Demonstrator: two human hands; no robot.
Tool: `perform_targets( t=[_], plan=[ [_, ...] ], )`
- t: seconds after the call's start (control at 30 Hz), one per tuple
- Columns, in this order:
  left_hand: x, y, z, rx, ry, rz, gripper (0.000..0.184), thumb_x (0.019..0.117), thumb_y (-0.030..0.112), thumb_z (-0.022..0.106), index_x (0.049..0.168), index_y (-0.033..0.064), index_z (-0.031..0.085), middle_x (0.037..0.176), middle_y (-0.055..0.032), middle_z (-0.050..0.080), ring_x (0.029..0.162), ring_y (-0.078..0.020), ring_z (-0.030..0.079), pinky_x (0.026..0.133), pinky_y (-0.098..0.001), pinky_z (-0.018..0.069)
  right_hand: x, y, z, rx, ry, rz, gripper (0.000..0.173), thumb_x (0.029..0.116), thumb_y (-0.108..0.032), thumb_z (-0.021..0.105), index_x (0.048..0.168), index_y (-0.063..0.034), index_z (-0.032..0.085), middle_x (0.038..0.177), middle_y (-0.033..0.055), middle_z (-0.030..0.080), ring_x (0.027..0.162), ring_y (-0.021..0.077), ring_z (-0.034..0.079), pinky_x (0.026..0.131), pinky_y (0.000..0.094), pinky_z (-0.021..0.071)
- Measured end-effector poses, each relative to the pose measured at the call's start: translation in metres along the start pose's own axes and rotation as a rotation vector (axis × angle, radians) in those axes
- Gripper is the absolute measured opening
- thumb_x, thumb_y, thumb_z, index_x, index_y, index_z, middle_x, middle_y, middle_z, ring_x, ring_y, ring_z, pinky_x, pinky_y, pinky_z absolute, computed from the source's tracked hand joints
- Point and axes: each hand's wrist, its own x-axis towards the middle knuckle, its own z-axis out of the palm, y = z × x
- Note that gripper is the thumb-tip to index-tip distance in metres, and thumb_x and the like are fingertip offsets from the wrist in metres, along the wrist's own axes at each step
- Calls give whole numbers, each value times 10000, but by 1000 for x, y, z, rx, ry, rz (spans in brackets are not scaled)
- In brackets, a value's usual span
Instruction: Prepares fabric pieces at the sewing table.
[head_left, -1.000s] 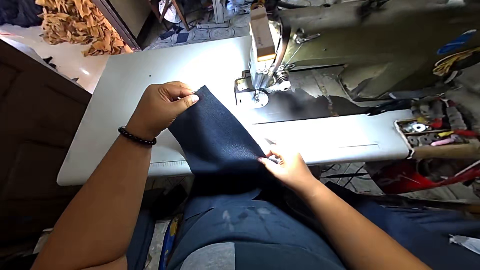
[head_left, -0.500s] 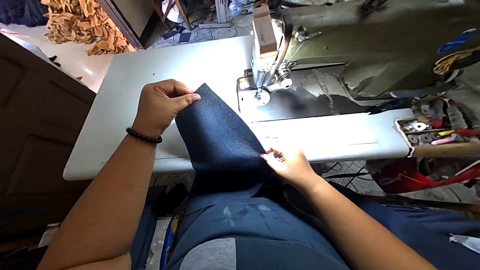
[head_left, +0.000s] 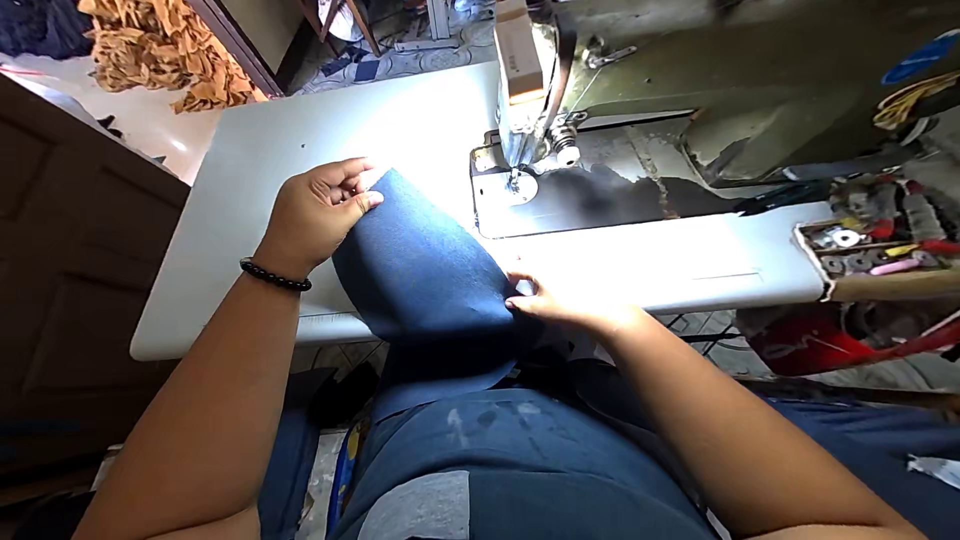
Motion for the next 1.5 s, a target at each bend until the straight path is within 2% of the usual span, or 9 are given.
perform_targets(
  t=[0.13,0.3,0.53,0.7,0.83,1.0,1.3,1.43,1.5],
  plan=[
    [-3,-1,-1,109,24,-83,351,919,150,762,1249,44,709,1006,-11,728,791,66,610,774,-125,511,-12,-1,1,-47,-15,93,216,983,-245,681,1018,-36,724,882,132,696,826,279,672,747,524,531],
    [-9,8,-3,60,13,-119,154,891,110,781,1028,46,757,950,17,741,841,72,655,810,-136,549,-48,11,27,-112,335,-91,244,957,-271,629,863,-67,724,710,59,664,656,213,655,605,465,532],
    [-7,24,7,-20,-50,6,92,895,107,762,977,69,744,909,49,733,797,62,659,768,-136,558,-72,20,35,-115,529,-99,245,957,-261,596,853,-77,719,741,44,676,719,183,659,684,437,530],
    [-8,36,12,-76,-87,-87,80,930,164,741,935,85,733,806,58,714,697,24,661,681,-175,576,-76,21,32,-123,530,-29,252,957,-269,593,878,-69,724,753,54,679,725,198,659,680,443,531],
    [-8,35,16,-66,-61,-142,135,925,193,756,853,88,710,719,66,675,625,33,614,615,-165,529,-76,22,33,-137,528,-33,259,955,-274,592,869,-64,717,741,62,673,703,197,656,662,424,533],
    [-11,37,20,-25,-33,-141,121,928,167,754,849,83,715,690,63,654,552,46,553,524,-136,466,-78,22,30,-105,489,1,272,958,-297,602,872,-66,718,733,53,662,678,172,635,633,396,525],
    [-12,34,32,1,21,-74,90,933,146,741,909,65,710,788,39,690,603,44,601,568,-137,515,-79,23,28,-38,451,61,265,963,-303,609,883,-71,706,712,36,631,640,137,589,593,356,493],
    [-10,20,55,142,-62,-184,216,1020,210,632,1113,24,694,960,-95,708,730,-130,677,683,-337,593,-77,25,32,99,399,137,236,961,-289,636,877,-76,690,733,7,631,665,77,592,622,299,502],
    [-13,6,72,202,-90,-215,272,1005,212,651,1156,-10,690,978,-156,709,843,-234,677,810,-441,557,-75,23,36,192,366,186,222,960,-279,638,878,-78,682,721,-15,626,608,29,589,573,235,516]
  ],
)
